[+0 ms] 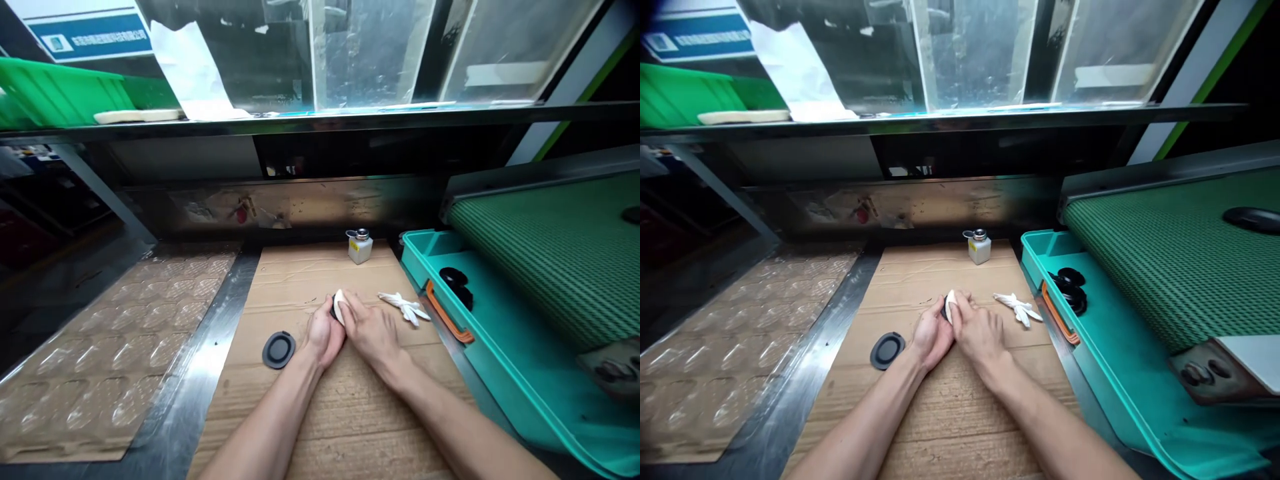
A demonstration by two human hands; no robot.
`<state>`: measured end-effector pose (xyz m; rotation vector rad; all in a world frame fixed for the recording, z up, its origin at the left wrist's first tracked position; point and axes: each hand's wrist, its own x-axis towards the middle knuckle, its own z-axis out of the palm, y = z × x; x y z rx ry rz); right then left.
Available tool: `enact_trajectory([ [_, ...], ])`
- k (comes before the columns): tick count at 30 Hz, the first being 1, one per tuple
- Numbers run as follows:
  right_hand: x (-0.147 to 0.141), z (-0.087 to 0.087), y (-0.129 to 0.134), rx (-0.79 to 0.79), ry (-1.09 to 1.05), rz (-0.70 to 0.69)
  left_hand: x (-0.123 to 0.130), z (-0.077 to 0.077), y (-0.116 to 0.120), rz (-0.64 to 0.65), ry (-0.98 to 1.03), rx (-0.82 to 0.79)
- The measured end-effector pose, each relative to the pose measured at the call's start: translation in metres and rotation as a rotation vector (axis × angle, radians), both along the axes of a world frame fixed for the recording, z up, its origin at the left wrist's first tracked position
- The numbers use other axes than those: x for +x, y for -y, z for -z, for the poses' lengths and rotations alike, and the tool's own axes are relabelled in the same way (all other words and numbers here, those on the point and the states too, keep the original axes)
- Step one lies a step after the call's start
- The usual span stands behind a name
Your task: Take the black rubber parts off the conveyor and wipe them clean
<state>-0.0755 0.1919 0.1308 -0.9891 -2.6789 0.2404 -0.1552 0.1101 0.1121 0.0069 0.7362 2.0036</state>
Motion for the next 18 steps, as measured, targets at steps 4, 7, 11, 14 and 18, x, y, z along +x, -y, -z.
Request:
enact_trajectory([
  [4, -0.002, -0.003, 0.000, -0.031, 0.003, 0.108, 0.001, 0.001, 0.000, 0.014, -0.020, -0.007],
  [7, -0.002, -0.003, 0.004, -0.047, -0.012, 0.056, 0.001, 0.001, 0.000, 0.025, -0.012, -0.023],
  [11, -0.004, -0.003, 0.009, -0.063, -0.039, 0.081, 0.002, 0.001, -0.002, 0.022, -0.052, 0.001],
  [14, -0.003, -0.003, 0.009, -0.066, -0.031, 0.069, 0.002, 0.001, -0.002, 0.025, -0.055, -0.008],
  [18, 0.001, -0.004, -0.003, -0.110, -0.045, 0.019, -0.001, 0.000, -0.001, 0.026, -0.045, -0.018],
])
